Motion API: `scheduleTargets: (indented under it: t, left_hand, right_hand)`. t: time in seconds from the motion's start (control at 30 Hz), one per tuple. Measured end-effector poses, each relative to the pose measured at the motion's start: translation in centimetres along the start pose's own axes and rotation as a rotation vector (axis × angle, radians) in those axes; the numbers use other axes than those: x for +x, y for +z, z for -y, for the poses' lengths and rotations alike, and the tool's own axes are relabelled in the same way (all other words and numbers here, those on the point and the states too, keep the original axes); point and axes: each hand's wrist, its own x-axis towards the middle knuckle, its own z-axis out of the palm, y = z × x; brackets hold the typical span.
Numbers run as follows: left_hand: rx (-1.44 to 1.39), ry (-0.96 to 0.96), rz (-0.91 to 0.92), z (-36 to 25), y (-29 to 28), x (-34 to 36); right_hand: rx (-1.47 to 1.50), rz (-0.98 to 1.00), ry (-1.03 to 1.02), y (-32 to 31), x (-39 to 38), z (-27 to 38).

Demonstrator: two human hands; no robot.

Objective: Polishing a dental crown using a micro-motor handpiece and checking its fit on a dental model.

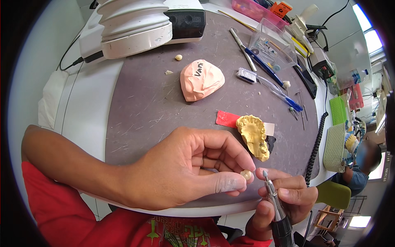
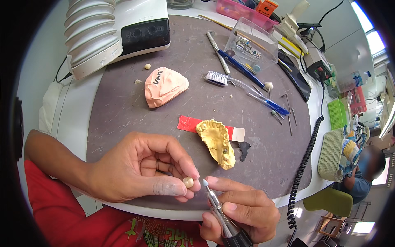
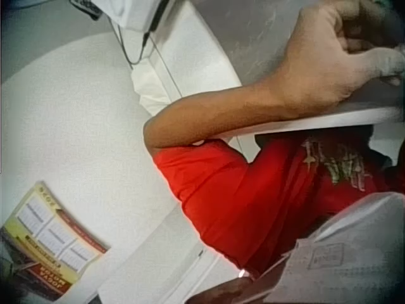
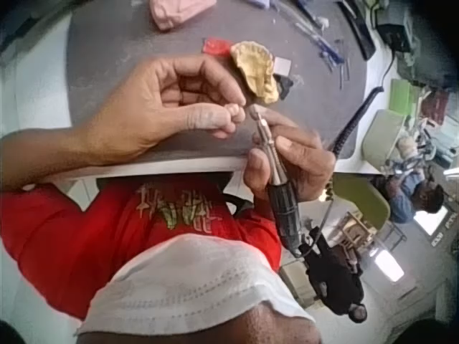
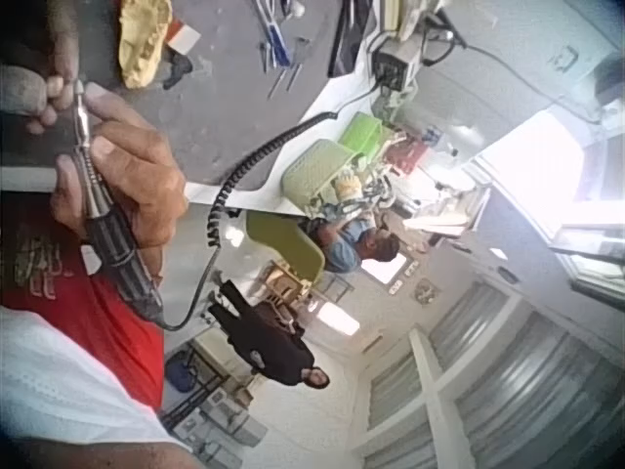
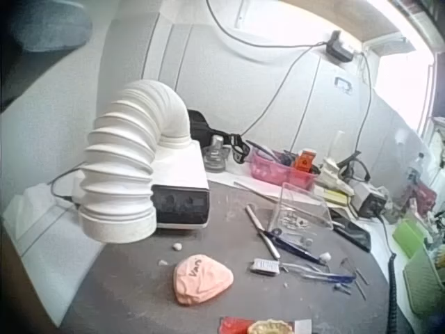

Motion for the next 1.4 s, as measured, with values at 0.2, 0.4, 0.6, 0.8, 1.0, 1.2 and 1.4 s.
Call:
scheduleTargets:
  t: [0.2,0.4,0.6,0.8,1.0,1.2,1.4]
  left_hand:
    - [-0.004,-0.022,-0.009,-0.2,0.1,-0.1]
    - [0.009,-0.025,-0.033,-0.2,0.0,-0.1]
    - [0.002,-0.017,-0.023,-0.2,0.1,-0.1]
    - [-0.019,-0.013,-0.028,-0.1,0.2,0.1]
    - [-0.035,-0.011,-0.007,0.1,0.1,0.0]
    - [-0.036,-0.009,-0.050,-0.1,-0.1,-0.2]
    - [-0.036,-0.028,-0.065,-0.3,0.3,-0.2]
  right_hand:
    - [-0.006,-0.009,-0.003,0.2,-0.1,0.2]
    - [0.026,-0.015,-0.014,0.5,-0.2,-0.4]
    - [0.036,0.017,-0.020,0.2,-0.1,-0.2]
    - [0.037,0.022,-0.008,-0.1,-0.2,-0.1]
    - [-0.003,0.021,-0.007,-0.2,-0.4,0.3]
    - [0.077,0.440,-0.113,-2.9,1.3,0.2]
    - [0.048,0.486,-0.085,-2.7,1.2,0.5]
